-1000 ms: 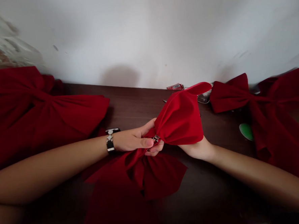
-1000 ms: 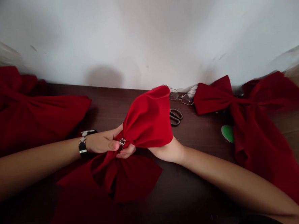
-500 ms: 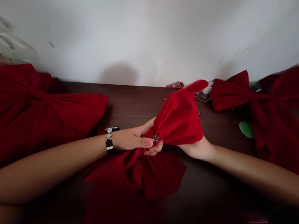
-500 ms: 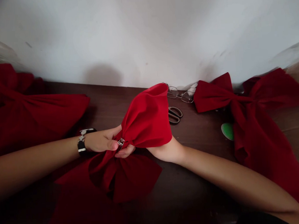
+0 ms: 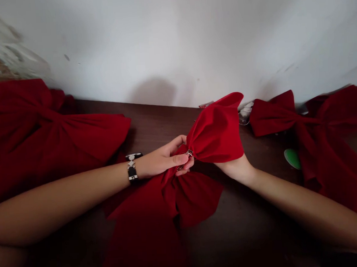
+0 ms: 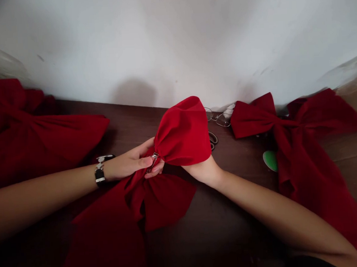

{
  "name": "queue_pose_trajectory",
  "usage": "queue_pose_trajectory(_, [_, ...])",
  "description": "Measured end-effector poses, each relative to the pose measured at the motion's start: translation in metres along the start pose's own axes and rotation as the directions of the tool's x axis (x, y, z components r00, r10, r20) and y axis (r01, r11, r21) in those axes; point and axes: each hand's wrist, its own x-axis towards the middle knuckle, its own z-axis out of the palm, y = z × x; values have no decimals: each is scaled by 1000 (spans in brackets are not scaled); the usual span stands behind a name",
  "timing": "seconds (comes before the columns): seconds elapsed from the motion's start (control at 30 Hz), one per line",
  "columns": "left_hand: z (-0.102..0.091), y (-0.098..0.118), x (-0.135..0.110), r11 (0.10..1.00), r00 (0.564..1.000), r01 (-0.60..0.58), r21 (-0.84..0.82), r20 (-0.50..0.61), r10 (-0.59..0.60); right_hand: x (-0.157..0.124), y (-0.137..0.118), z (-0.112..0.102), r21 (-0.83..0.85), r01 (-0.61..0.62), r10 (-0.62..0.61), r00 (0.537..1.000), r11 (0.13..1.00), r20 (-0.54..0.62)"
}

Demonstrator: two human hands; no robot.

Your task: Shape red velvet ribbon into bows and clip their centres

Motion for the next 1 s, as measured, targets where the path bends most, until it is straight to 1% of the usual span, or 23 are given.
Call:
queue_pose_trajectory(0.07, [-1, -1, 1, 999, 1000, 8, 40, -16, -7, 0, -1, 3, 90, -40, 43, 999, 995, -33])
queue_pose_trajectory(0.13, [-1, -2, 1, 998, 998, 13, 58, -59, -10, -1, -3, 7, 191, -90, 90, 996, 977, 8])
queue_pose_trajectory(0.2, [0, -2, 2, 998, 991, 5, 69, -133, 4, 0, -5, 10, 250, -123, 118, 992, 960, 34])
queue_pose_trajectory(0.27, [1, -2, 1, 995, 974, -16, 102, -224, 38, 1, -4, 12, 263, -140, 148, 989, 955, -12])
queue_pose_trajectory(0.33, [2, -1, 1, 989, 945, -39, 145, -315, 83, 1, -4, 15, 271, -147, 169, 984, 951, -61])
queue_pose_trajectory(0.37, [2, 0, 1, 985, 928, -48, 163, -357, 105, 0, -5, 16, 286, -158, 179, 982, 945, -51])
queue_pose_trajectory(0.43, [1, 1, 1, 982, 898, -57, 178, -421, 129, -1, -8, 20, 331, -183, 187, 982, 926, 20])
queue_pose_trajectory(0.5, [-1, 2, 2, 986, 881, -49, 156, -458, 116, -1, -12, 22, 347, -204, 174, 978, 915, 115])
queue_pose_trajectory(0.53, [-2, 2, 2, 990, 876, -46, 136, -470, 106, 1, -15, 21, 328, -196, 152, 976, 924, 155])
queue_pose_trajectory(0.6, [-4, 2, 3, 994, 870, -45, 100, -486, 88, 9, -23, 13, 206, -120, 72, 972, 971, 226])
queue_pose_trajectory(0.67, [-4, 1, 3, 994, 874, -40, 98, -479, 82, 18, -33, -2, -27, 26, -16, 953, 999, 302])
queue_pose_trajectory(0.7, [-4, 0, 3, 993, 881, -35, 108, -466, 82, 22, -40, -11, -175, 95, -31, 941, 980, 337])
queue_pose_trajectory(0.73, [-4, -1, 3, 992, 888, -31, 124, -453, 84, 25, -47, -22, -307, 136, -23, 938, 942, 345])
queue_pose_trajectory(0.77, [-4, -2, 3, 989, 893, -26, 144, -441, 87, 26, -54, -31, -402, 172, -25, 938, 899, 345])
queue_pose_trajectory(0.8, [-4, -2, 3, 986, 897, -21, 165, -433, 92, 27, -61, -40, -470, 204, -51, 947, 859, 318])
queue_pose_trajectory(0.87, [-3, -3, 3, 976, 902, 6, 218, -422, 88, 26, -73, -49, -531, 270, -182, 960, 803, 214])
queue_pose_trajectory(0.9, [-2, -3, 3, 966, 906, 27, 258, -415, 86, 25, -77, -50, -536, 317, -264, 948, 782, 176])
queue_pose_trajectory(0.93, [-1, -3, 3, 950, 911, 45, 310, -403, 88, 24, -78, -48, -530, 371, -333, 927, 762, 170])
queue_pose_trajectory(0.97, [0, -2, 4, 927, 918, 59, 371, -385, 95, 23, -77, -44, -517, 428, -386, 902, 742, 193])
queue_pose_trajectory(1.0, [1, -2, 4, 899, 925, 66, 433, -364, 107, 22, -74, -38, -498, 478, -412, 878, 723, 245])
